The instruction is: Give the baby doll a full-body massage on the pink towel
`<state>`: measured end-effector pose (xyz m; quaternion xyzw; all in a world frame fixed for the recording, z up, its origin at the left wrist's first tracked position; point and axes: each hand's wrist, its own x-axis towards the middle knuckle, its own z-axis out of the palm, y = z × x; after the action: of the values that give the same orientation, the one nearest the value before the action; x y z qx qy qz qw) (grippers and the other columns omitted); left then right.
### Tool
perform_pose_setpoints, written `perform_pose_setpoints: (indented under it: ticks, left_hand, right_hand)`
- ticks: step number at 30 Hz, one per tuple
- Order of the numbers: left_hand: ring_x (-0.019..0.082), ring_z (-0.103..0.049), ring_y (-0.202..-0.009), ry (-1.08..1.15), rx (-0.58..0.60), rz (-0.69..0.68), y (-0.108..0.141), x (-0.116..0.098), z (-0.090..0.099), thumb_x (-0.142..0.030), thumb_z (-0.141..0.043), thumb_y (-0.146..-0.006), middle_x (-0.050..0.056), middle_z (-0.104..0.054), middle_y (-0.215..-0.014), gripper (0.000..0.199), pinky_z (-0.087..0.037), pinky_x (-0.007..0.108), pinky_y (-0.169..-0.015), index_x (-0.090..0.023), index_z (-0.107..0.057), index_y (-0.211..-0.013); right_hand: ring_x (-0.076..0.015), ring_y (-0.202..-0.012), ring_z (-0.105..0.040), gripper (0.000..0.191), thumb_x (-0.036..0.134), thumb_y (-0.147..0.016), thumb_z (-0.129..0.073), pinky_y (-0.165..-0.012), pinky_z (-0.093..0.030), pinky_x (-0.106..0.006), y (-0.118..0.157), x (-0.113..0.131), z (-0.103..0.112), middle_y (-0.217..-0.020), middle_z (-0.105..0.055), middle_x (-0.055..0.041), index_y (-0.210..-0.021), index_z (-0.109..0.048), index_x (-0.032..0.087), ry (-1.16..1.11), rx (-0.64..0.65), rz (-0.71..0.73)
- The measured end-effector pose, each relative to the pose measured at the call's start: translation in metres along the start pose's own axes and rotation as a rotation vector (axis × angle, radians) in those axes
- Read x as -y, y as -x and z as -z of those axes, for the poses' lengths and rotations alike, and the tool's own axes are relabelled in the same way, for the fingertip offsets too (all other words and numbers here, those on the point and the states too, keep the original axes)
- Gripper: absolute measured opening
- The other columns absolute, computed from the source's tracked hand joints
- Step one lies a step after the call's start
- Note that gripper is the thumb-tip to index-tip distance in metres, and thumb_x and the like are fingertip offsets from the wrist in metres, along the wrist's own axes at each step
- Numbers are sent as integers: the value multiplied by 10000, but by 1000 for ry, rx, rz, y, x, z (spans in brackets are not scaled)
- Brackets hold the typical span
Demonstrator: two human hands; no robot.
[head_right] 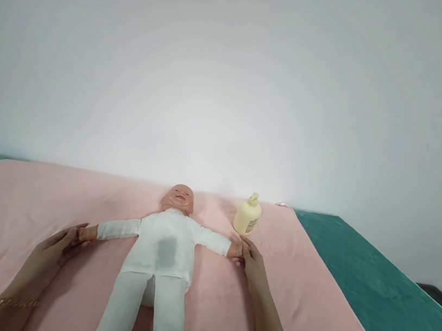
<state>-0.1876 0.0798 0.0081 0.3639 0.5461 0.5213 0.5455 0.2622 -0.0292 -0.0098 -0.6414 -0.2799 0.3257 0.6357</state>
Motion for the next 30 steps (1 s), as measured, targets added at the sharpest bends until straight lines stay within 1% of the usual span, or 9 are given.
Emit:
perform_pose_setpoints:
  ticks: [3, 6, 10, 14, 17, 21, 25, 28, 30]
  left_hand:
    - [247, -643, -1159, 60, 46, -5, -5, 5, 5, -454, -694, -808, 130, -650, -1306, 512, -584, 249, -868, -153, -642, -1219]
    - [274, -644, -1151, 29, 80, 14, -4, 4, 5, -517, -768, -732, 132, -662, -1284, 637, -603, 253, -789, -173, -634, -1251]
    - [258, -650, -1119, -87, 55, 28, 4, -3, 1, -578, -804, -666, 98, -696, -1219, 700, -578, 199, -706, -211, -645, -1240]
    - [263, -648, -1098, -101, 21, 18, 9, -8, -3, -602, -813, -627, 101, -707, -1183, 709, -569, 206, -717, -192, -672, -1189]
    - [265, -644, -1106, -148, -41, -6, 9, -8, -3, -593, -804, -629, 98, -712, -1175, 669, -567, 210, -742, -181, -694, -1144]
    - [253, -635, -1138, -119, -47, -26, 3, -3, 0, -577, -778, -670, 84, -700, -1220, 614, -564, 213, -807, -196, -698, -1145]
    - [218, -657, -1101, -61, -33, -1, 0, 1, 1, -553, -741, -741, 77, -700, -1223, 587, -562, 179, -797, -208, -673, -1210]
    - [198, -681, -1038, 9, -22, 1, -4, 6, 4, -482, -716, -794, 83, -707, -1203, 521, -572, 190, -817, -192, -665, -1224]
    - [195, -679, -1049, 98, 17, -5, -9, 11, 8, -433, -714, -807, 87, -699, -1222, 482, -570, 205, -862, -181, -666, -1215]
  right_hand:
    - [-157, -685, -668, 674, 534, -638, -825, -590, -553, -249, 0, -2, 0, -935, -691, -20, -1232, -667, 256, -70, -31, 7]
    - [-171, -727, -672, 657, 531, -602, -857, -615, -566, -251, 1, -1, 0, -912, -675, -23, -1170, -707, 237, -87, -28, 1]
    - [-164, -620, -641, 636, 509, -582, -870, -558, -529, -259, 1, 3, 0, -781, -680, -21, -1106, -718, 181, -11, -11, 20]
    - [-153, -504, -581, 617, 532, -589, -838, -468, -461, -253, 4, 10, -2, -635, -649, 0, -1051, -700, 147, 108, -12, 40]
    - [-139, -451, -536, 591, 567, -605, -801, -429, -407, -241, 8, 16, -5, -575, -621, 14, -1003, -696, 143, 161, -29, 33]
    - [-133, -459, -538, 576, 607, -650, -744, -435, -412, -251, 9, 16, -5, -686, -674, -20, -995, -717, 146, 127, -49, 61]
    - [-143, -481, -566, 557, 569, -690, -717, -459, -448, -272, 6, 10, -3, -823, -718, -58, -1056, -732, 149, 91, -46, 72]
    - [-166, -580, -624, 521, 518, -690, -729, -497, -485, -278, 4, 6, -2, -982, -724, -81, -1080, -738, 172, 50, -46, 74]
    - [-190, -672, -654, 510, 488, -666, -758, -528, -508, -279, 3, 4, -1, -1048, -714, -86, -1075, -746, 183, 11, -53, 58]
